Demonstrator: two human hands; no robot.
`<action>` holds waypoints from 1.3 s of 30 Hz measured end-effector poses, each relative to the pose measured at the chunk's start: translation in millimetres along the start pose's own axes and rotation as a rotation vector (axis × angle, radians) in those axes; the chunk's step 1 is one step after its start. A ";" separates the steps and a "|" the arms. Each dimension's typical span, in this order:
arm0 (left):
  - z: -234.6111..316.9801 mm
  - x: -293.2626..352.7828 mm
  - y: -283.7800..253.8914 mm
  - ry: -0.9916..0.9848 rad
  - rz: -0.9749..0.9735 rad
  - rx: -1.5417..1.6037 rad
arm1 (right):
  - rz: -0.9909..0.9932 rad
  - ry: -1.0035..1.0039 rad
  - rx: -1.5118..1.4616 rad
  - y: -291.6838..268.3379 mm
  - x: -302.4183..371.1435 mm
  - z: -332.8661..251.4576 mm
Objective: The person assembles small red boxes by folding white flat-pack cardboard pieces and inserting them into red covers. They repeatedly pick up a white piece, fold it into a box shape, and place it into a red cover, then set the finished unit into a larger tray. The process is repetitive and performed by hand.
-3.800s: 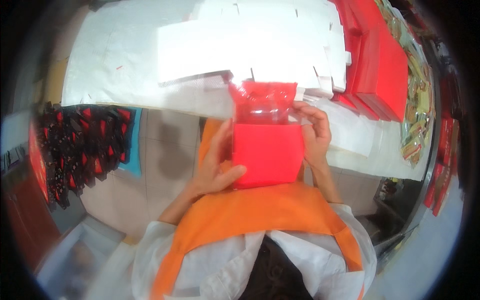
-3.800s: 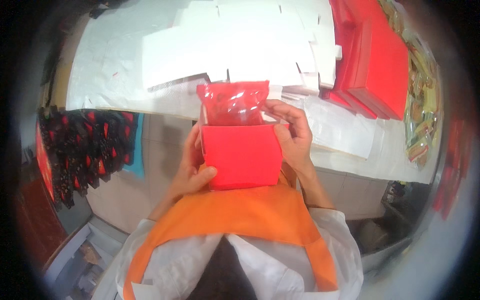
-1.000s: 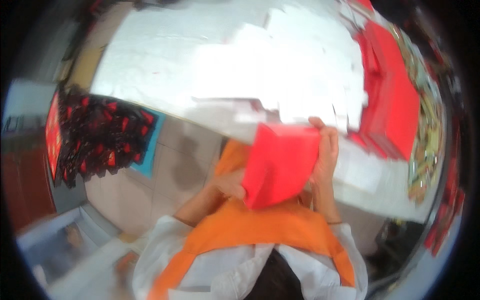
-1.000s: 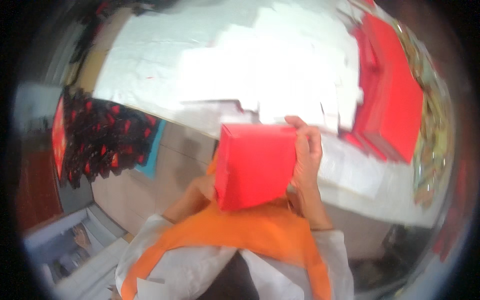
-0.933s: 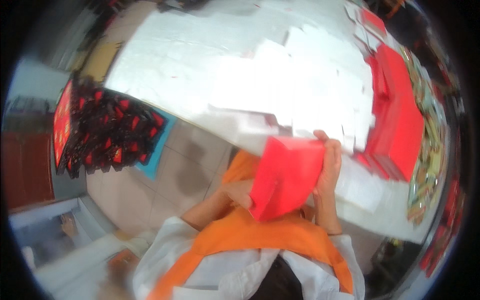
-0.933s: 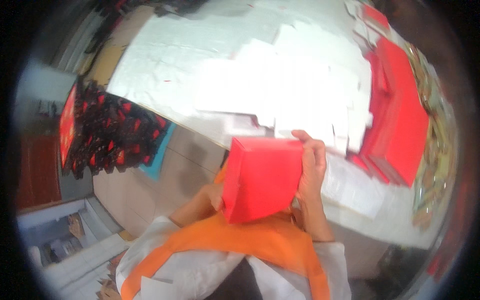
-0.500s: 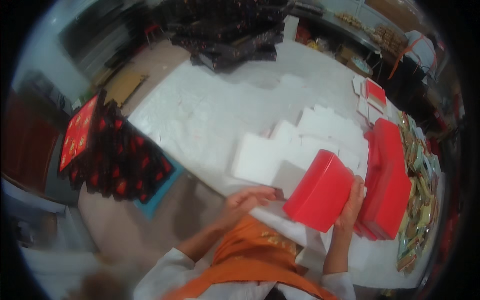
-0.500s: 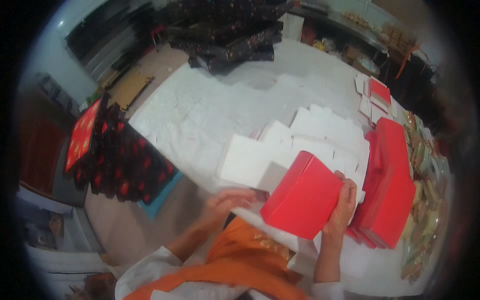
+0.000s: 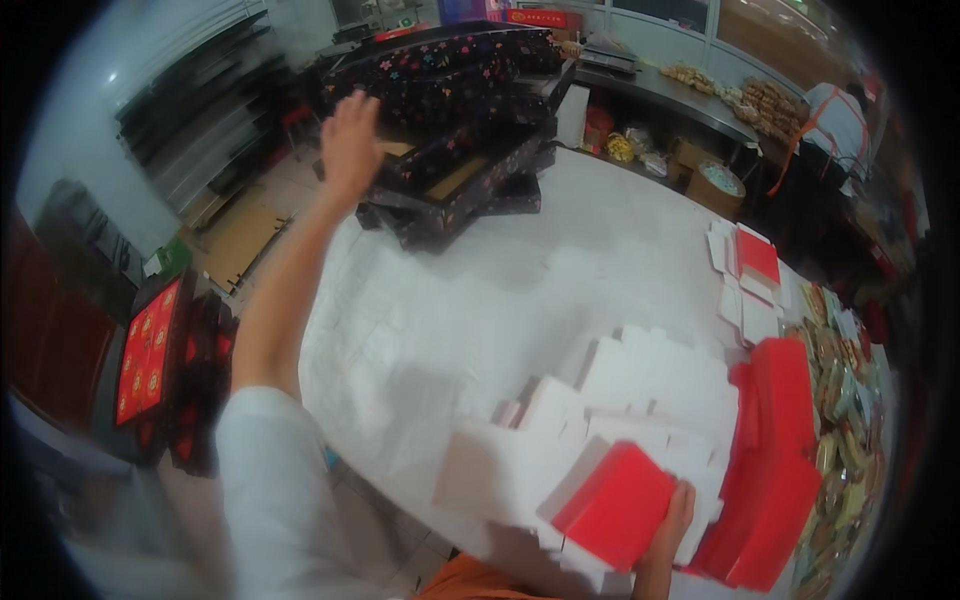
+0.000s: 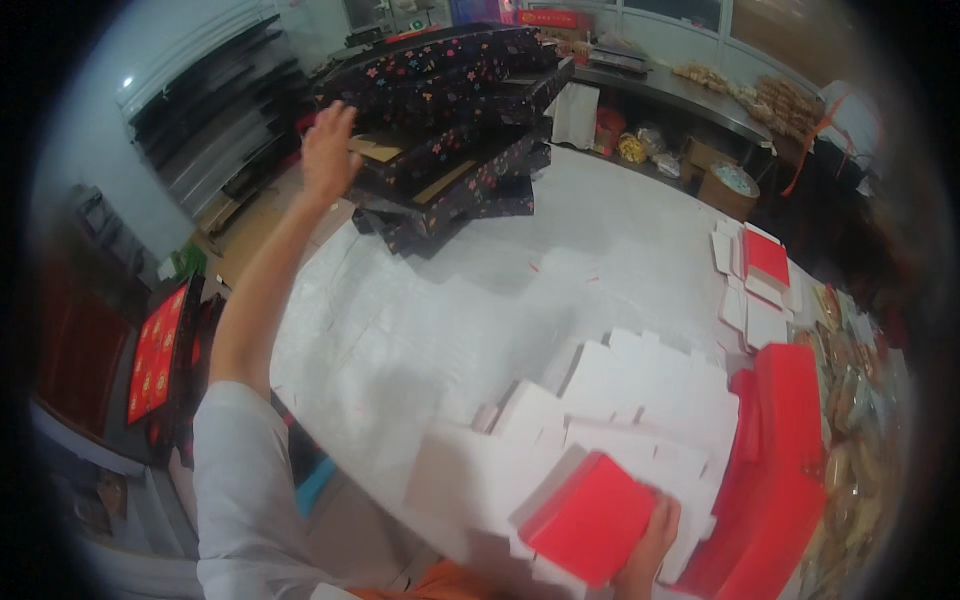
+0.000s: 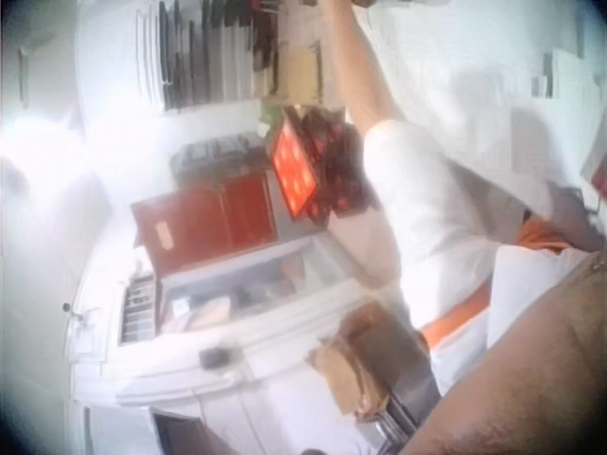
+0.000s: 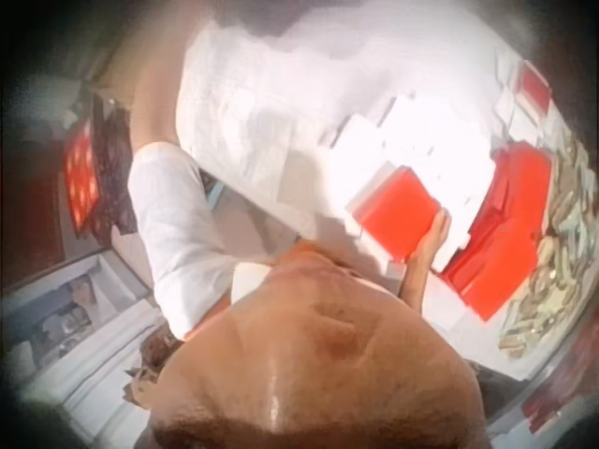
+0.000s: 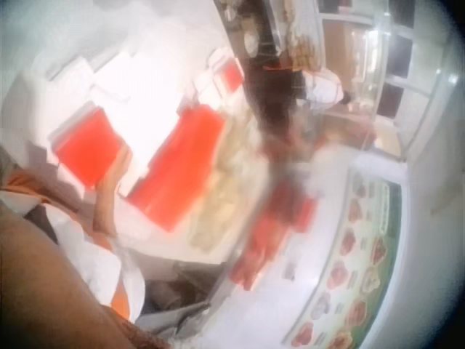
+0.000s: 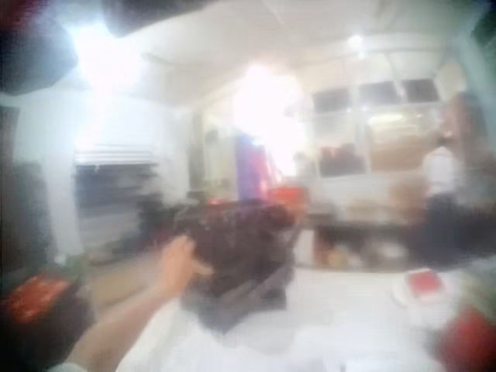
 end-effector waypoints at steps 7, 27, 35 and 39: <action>-80.2 -102.5 74.2 -0.286 -0.274 -0.083 | 0.050 -0.011 0.502 -12.4 -9.9 0.1; -75.1 10.4 -79.4 -0.005 0.006 -0.119 | 0.109 -0.028 0.201 -6.8 0.6 1.5; -22.0 311.9 -248.0 -0.286 -0.378 -0.253 | -0.067 -0.036 -0.224 3.4 1.6 6.2; 30.8 412.8 -229.5 -0.172 -0.528 -0.078 | -0.110 -0.077 -0.236 9.8 9.5 -1.1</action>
Point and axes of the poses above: each hand's wrist, its own x-axis away from the middle knuckle, its own y-axis out of the palm, z = x × y, the point moved 7 cm from there along -x, towards the middle knuckle, and after that the axes turned 9 degrees about -z, right-handed, at the moved point
